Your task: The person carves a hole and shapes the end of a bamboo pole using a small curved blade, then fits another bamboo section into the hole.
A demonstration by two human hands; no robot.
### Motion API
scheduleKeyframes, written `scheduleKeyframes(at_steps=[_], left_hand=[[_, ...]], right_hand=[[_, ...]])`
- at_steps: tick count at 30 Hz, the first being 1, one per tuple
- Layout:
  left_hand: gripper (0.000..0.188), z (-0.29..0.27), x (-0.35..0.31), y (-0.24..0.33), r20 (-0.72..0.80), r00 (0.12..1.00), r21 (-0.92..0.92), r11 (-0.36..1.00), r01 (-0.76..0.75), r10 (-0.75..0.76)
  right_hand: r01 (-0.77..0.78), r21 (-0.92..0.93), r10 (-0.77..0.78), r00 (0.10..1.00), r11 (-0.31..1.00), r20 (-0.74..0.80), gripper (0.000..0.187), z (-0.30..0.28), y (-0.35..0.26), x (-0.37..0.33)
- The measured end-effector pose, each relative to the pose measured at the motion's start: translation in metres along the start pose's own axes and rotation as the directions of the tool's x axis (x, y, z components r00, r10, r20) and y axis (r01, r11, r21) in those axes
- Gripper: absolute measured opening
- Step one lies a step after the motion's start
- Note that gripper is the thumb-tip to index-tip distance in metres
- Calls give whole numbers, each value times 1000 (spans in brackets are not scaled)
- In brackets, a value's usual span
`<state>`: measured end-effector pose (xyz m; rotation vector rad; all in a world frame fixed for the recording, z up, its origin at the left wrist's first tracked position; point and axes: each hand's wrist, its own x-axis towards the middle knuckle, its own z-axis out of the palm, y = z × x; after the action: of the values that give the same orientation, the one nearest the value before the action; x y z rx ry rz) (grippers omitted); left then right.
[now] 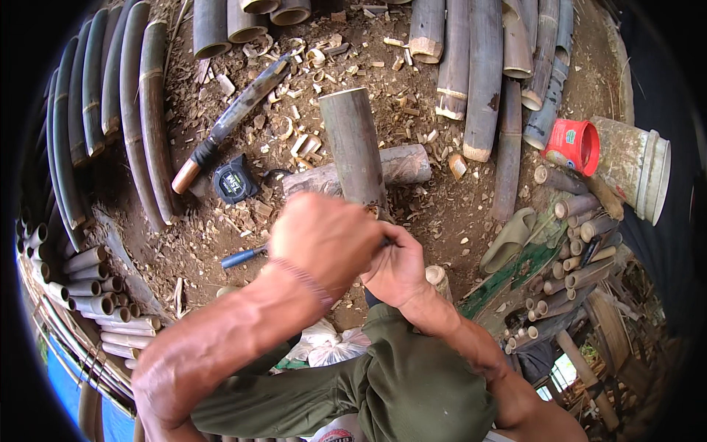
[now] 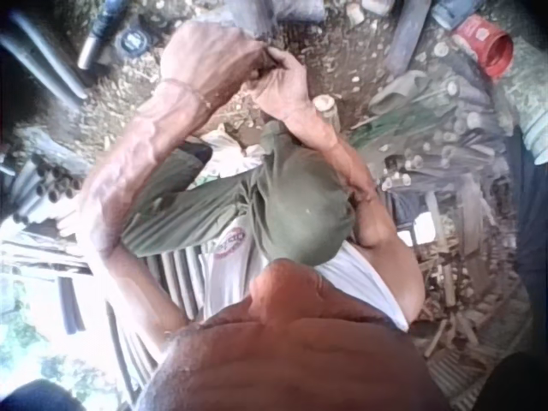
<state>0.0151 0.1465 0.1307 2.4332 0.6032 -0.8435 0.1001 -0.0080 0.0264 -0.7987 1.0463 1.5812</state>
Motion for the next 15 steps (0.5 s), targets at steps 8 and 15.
scheduleKeyframes(at_steps=[8, 15], left_hand=[[15, 59, -15, -62, 179, 980, -179, 982, -59, 91], [34, 193, -46, -12, 73, 984, -683, 711, 169, -164]], right_hand=[[-262, -230, 301, 940, 937, 158, 37, -33, 20, 6], [-102, -824, -57, 985, 557, -160, 27, -34, 9, -13]])
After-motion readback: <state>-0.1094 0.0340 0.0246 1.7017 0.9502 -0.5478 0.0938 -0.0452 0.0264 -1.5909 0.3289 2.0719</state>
